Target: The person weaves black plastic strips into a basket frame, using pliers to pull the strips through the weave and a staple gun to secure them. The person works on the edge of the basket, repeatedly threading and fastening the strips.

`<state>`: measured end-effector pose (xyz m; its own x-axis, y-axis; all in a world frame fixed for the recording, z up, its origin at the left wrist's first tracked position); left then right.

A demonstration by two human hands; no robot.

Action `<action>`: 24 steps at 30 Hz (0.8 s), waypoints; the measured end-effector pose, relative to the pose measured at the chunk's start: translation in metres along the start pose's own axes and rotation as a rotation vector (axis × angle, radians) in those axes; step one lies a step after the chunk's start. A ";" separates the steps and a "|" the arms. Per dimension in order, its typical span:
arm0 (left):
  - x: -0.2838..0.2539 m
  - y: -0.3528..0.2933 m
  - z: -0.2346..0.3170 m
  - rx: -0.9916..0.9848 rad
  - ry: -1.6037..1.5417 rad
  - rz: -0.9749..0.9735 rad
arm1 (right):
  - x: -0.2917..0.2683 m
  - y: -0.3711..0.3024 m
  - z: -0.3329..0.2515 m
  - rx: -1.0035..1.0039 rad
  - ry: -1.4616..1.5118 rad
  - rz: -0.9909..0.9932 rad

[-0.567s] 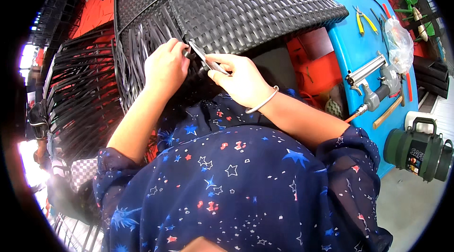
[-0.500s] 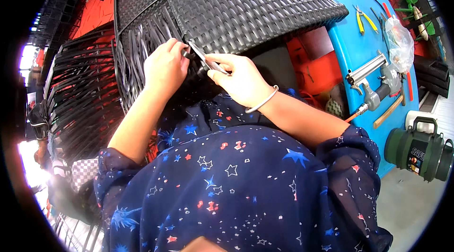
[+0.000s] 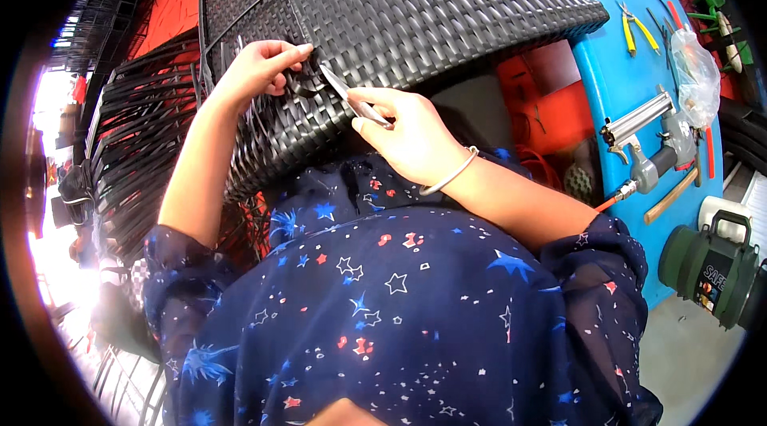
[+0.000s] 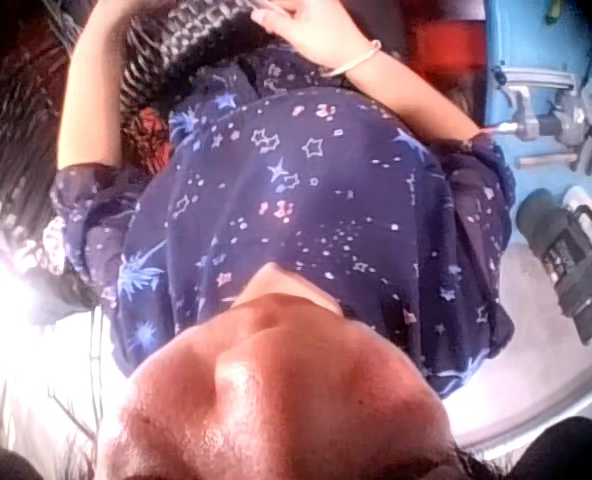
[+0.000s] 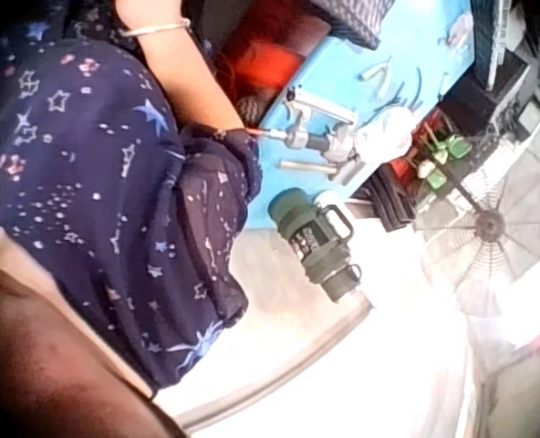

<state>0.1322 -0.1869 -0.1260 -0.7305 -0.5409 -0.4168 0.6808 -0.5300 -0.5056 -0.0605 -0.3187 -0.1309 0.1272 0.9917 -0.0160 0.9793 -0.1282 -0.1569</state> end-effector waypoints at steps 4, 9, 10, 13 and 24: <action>0.002 0.016 -0.013 -0.090 0.106 -0.154 | 0.001 0.001 -0.001 0.005 0.041 -0.017; 0.005 0.027 -0.017 -0.119 0.076 -0.305 | -0.001 0.001 -0.001 0.031 0.077 0.009; 0.007 0.028 -0.021 -0.145 -0.018 -0.339 | -0.001 0.001 0.000 0.053 0.066 0.001; 0.005 0.024 -0.031 -0.127 -0.165 -0.373 | 0.006 0.000 -0.004 -0.002 0.090 0.026; -0.002 0.008 -0.032 -0.026 -0.275 -0.368 | 0.007 -0.003 -0.008 0.024 0.076 0.003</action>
<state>0.1372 -0.1699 -0.1533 -0.8799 -0.4750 0.0080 0.3749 -0.7047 -0.6023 -0.0615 -0.3117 -0.1225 0.1425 0.9881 0.0583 0.9749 -0.1299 -0.1807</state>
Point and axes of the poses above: each hand's wrist, its own y-axis towards the middle knuckle, its own x-axis out of the palm, z = x × y, the point moved 6 cm from there along y, towards the middle knuckle, and after that the axes turned 1 degree about -y, right-handed, at the moved point
